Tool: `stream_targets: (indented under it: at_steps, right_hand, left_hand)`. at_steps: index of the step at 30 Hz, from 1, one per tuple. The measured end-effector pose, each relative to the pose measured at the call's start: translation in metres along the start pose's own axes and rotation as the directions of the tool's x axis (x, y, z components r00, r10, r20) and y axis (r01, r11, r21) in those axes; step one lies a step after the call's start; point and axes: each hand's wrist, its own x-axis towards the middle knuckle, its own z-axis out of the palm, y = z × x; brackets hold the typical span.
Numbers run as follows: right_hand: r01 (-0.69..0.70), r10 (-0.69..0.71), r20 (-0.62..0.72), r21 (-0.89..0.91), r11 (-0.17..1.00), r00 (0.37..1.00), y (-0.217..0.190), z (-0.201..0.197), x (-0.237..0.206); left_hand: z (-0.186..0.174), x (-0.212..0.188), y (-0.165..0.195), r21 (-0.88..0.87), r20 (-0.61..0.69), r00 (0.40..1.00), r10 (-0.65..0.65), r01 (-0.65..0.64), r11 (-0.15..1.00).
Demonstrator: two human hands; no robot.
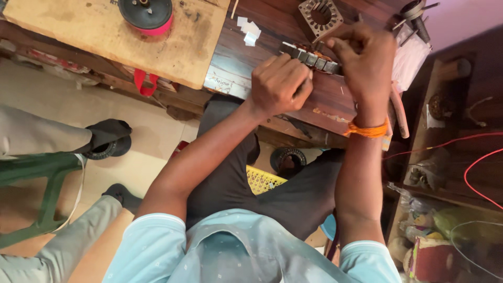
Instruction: The person sits at a workbench repairing an electric motor armature, using a green-handled screwdriver to work on the copper windings and turning the armature by hand to reach different sides. They continue adjusting the windings and components of the armature throughout the clip.
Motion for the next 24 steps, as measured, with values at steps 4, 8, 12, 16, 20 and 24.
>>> stream_targets:
  at_steps: [4,8,12,16,20,24]
  right_hand:
    - [-0.138,0.136,0.023,0.202,0.970,0.990,0.014,-0.007,-0.006]
    - [-0.177,0.189,-0.017,0.271,0.946,0.982,0.014,-0.017,-0.025]
    - [-0.231,0.255,-0.016,0.369,0.900,0.967,0.003,-0.026,-0.043]
    - [-0.248,0.278,-0.099,0.240,0.939,0.955,-0.008,-0.015,-0.057]
    - [-0.026,0.034,-0.217,0.037,0.999,0.976,-0.013,0.002,-0.070]
    - [0.076,-0.090,-0.281,-0.061,0.995,0.955,-0.011,0.016,-0.080]
  left_hand:
    - [0.000,-0.001,-0.002,0.056,-0.006,0.988,0.154,-0.154,0.987]
    - [0.006,0.001,-0.009,-0.032,0.088,0.989,0.121,-0.119,0.992]
    - [0.012,-0.001,-0.012,-0.046,0.097,0.991,0.094,-0.090,0.995]
    - [0.014,-0.004,-0.013,-0.044,0.094,0.991,0.091,-0.087,0.995]
    - [0.012,-0.002,-0.013,-0.016,0.098,0.991,0.092,-0.091,0.996]
    - [0.008,0.000,-0.009,0.045,0.094,0.988,0.121,-0.125,0.991]
